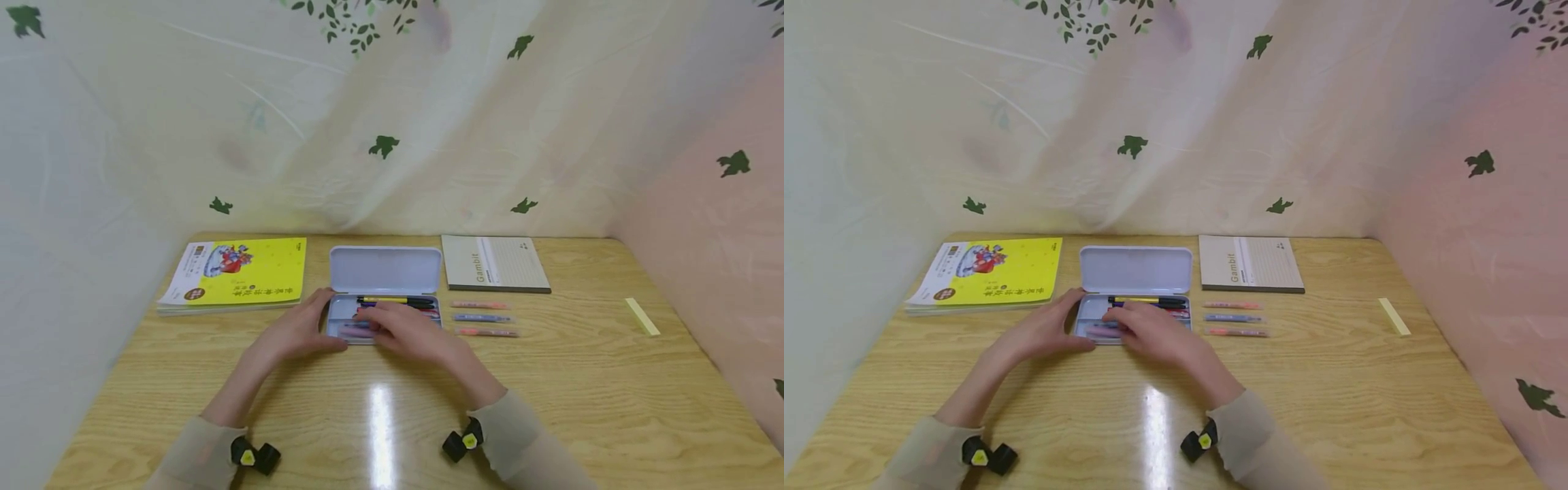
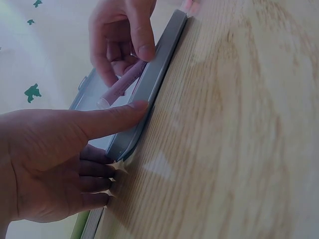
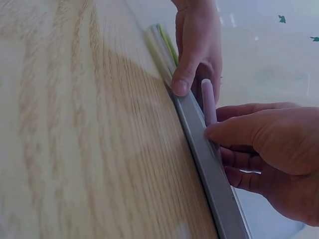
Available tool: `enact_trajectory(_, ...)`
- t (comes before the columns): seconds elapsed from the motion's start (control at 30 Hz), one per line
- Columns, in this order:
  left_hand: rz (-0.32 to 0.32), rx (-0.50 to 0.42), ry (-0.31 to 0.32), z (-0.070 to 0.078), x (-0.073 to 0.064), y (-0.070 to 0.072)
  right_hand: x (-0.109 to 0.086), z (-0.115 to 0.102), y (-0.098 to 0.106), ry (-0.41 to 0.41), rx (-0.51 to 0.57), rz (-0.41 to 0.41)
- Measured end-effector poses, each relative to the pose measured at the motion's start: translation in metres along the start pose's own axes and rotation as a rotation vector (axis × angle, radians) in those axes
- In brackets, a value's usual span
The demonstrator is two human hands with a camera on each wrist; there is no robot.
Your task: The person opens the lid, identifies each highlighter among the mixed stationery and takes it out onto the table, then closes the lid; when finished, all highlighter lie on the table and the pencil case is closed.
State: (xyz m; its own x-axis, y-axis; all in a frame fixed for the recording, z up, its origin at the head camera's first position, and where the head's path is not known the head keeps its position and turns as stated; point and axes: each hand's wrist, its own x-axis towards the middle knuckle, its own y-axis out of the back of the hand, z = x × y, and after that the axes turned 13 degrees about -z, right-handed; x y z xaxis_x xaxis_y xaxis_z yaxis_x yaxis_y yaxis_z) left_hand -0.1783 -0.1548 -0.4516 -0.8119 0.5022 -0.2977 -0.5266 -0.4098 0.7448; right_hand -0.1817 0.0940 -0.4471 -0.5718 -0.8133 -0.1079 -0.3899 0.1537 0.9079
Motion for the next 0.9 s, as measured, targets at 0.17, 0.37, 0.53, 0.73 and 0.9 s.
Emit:
enact_trajectory(0.17, -0.011, -0.012, 0.021, 0.0, -0.001, 0.0, -0.002, 0.003, 0.002, -0.013, 0.014, -0.032)
enact_trajectory(0.37, -0.01, -0.013, 0.02, 0.0, -0.001, 0.0, -0.004, 0.006, 0.004, -0.027, 0.004, -0.042)
enact_trajectory(0.53, -0.009, -0.01, 0.022, 0.001, -0.002, 0.001, -0.007, 0.009, 0.007, -0.025, 0.012, -0.052)
enact_trajectory(0.73, -0.012, -0.008, 0.026, 0.001, -0.001, 0.0, -0.011, 0.013, 0.008, -0.013, 0.032, -0.051)
enact_trajectory(0.9, -0.018, -0.016, 0.03, 0.0, 0.0, 0.0, -0.013, 0.016, 0.007, -0.004, 0.06, -0.027)
